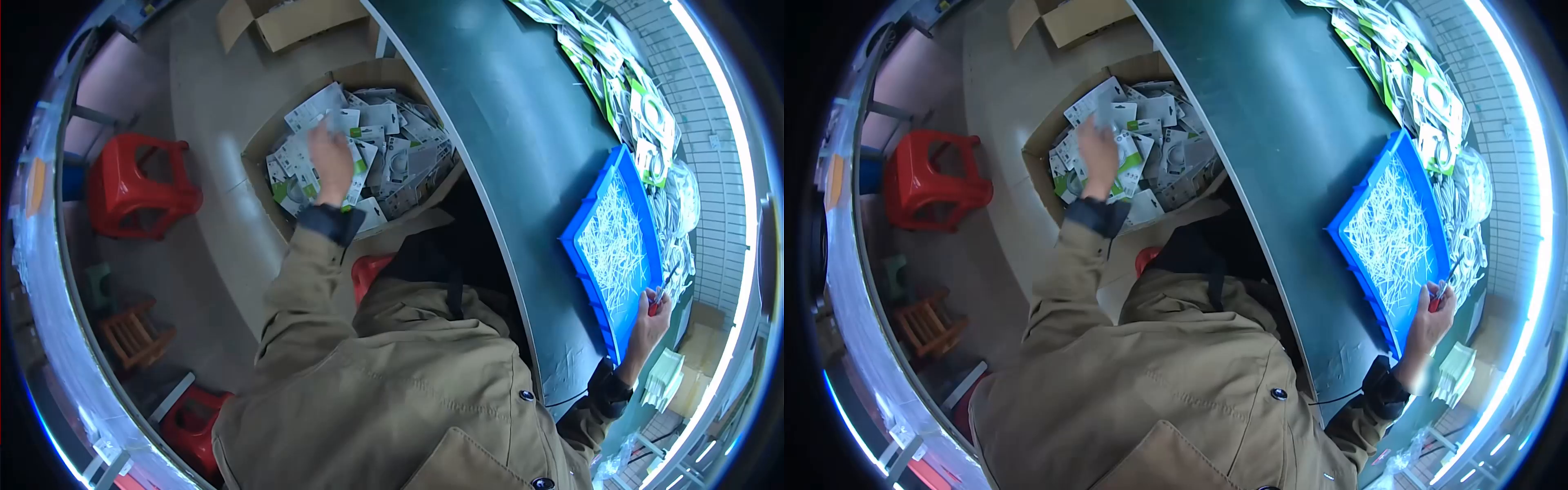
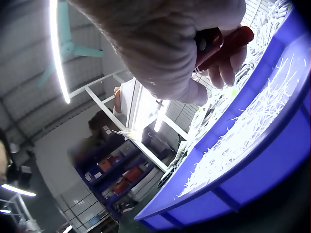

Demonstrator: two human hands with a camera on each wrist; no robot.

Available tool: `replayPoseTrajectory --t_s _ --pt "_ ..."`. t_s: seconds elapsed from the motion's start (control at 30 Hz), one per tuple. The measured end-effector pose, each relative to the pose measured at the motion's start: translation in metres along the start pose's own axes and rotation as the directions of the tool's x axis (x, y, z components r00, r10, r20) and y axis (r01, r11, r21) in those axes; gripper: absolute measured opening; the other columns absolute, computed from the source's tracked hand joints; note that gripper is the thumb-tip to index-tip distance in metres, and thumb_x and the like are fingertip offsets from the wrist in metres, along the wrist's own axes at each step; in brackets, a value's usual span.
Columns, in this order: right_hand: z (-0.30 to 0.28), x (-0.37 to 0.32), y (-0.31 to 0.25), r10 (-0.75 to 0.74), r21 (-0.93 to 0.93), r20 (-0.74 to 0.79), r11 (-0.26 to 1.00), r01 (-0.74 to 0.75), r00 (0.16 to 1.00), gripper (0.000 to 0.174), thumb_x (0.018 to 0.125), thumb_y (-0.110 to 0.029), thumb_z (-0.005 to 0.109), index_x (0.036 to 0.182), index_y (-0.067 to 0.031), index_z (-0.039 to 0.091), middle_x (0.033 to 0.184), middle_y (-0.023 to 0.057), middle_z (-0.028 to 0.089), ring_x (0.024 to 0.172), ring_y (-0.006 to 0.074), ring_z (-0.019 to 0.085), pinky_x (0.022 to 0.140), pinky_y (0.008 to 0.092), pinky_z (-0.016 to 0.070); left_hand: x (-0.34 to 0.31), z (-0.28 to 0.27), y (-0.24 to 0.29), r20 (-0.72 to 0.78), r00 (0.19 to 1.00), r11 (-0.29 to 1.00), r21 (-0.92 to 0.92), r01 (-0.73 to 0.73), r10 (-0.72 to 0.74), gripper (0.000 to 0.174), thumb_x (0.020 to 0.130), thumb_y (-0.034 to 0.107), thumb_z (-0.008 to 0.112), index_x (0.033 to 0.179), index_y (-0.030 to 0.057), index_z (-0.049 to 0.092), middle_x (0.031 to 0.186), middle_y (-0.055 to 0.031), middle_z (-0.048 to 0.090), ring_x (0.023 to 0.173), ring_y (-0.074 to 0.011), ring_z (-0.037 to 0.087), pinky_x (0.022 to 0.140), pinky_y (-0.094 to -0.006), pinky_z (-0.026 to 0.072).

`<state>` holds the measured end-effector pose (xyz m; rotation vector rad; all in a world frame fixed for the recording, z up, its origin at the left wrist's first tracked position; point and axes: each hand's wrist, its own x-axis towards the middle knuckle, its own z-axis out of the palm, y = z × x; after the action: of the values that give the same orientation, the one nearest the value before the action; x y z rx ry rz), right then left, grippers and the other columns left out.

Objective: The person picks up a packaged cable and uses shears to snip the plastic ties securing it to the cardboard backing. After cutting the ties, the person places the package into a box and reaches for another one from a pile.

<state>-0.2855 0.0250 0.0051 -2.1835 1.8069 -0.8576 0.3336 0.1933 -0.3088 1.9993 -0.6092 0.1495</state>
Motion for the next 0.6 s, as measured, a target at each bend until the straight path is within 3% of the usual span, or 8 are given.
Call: replayPoseTrajectory --t_s 0.13,0.23,0.33,0.43,0.53,0.6 --pt "-0.001 -0.009 -0.022 0.017 -0.024 0.025 1.000 -0.017 1.000 0.037 0.101 -0.012 0.075 0.132 0.0043 0.061 0.113 0.0116 0.074 0.104 0.0169 0.069 0.096 0.0319 0.0538 0.016 0.081 0.027 0.172 0.982 0.977 -0.212 -0.039 0.077 0.068 0.090 0.003 0.072 0.154 0.0012 0.048 0.133 -0.0309 0.057 0.123 -0.0503 0.056 0.109 -0.0559 0.0441" --pt "0.001 -0.017 -0.036 -0.008 0.031 0.025 0.999 0.007 1.000 0.037 0.101 -0.012 0.075 0.132 0.0041 0.061 0.113 0.0119 0.074 0.104 0.0168 0.069 0.097 0.0321 0.0537 0.011 0.104 0.059 0.016 0.987 0.885 -0.444 -0.139 0.163 0.076 0.092 0.007 0.073 0.159 0.0005 0.039 0.138 -0.0336 0.052 0.127 -0.0495 0.054 0.112 -0.0550 0.0442" --pt "0.006 -0.027 -0.040 -0.004 0.047 0.020 0.999 0.003 1.000 0.037 0.102 -0.012 0.074 0.133 0.0037 0.061 0.114 0.0127 0.073 0.105 0.0172 0.069 0.098 0.0322 0.0535 -0.006 0.109 0.060 0.129 0.988 0.804 -0.594 0.005 0.089 0.075 0.094 0.010 0.074 0.158 -0.0035 0.037 0.146 -0.0312 0.049 0.131 -0.0452 0.056 0.112 -0.0502 0.0467" --pt "0.012 -0.033 -0.038 0.016 0.061 0.039 0.998 -0.019 0.999 0.038 0.101 -0.012 0.074 0.133 0.0027 0.060 0.113 0.0114 0.072 0.103 0.0162 0.068 0.096 0.0321 0.0535 -0.028 0.095 0.044 0.181 0.983 0.879 -0.466 0.097 -0.013 0.064 0.096 0.011 0.074 0.152 -0.0030 0.046 0.141 -0.0263 0.058 0.128 -0.0376 0.062 0.102 -0.0456 0.0540" --pt "0.015 -0.037 -0.042 0.019 0.069 0.025 0.997 -0.021 1.000 0.037 0.099 -0.012 0.075 0.131 0.0018 0.061 0.109 0.0084 0.071 0.098 0.0142 0.066 0.090 0.0310 0.0536 -0.014 0.071 0.025 0.086 0.986 0.880 -0.445 0.165 -0.141 0.049 0.099 0.010 0.071 0.143 -0.0036 0.056 0.130 -0.0220 0.066 0.121 -0.0324 0.066 0.100 -0.0431 0.0539" --pt "0.018 -0.036 -0.041 0.008 0.098 0.002 0.995 -0.008 1.000 0.036 0.099 -0.012 0.075 0.130 0.0016 0.061 0.108 0.0080 0.070 0.096 0.0134 0.065 0.089 0.0303 0.0535 0.015 0.051 0.034 0.056 0.990 0.902 -0.409 0.138 -0.126 0.044 0.100 0.010 0.069 0.140 -0.0036 0.058 0.126 -0.0204 0.068 0.116 -0.0307 0.067 0.101 -0.0421 0.0530"
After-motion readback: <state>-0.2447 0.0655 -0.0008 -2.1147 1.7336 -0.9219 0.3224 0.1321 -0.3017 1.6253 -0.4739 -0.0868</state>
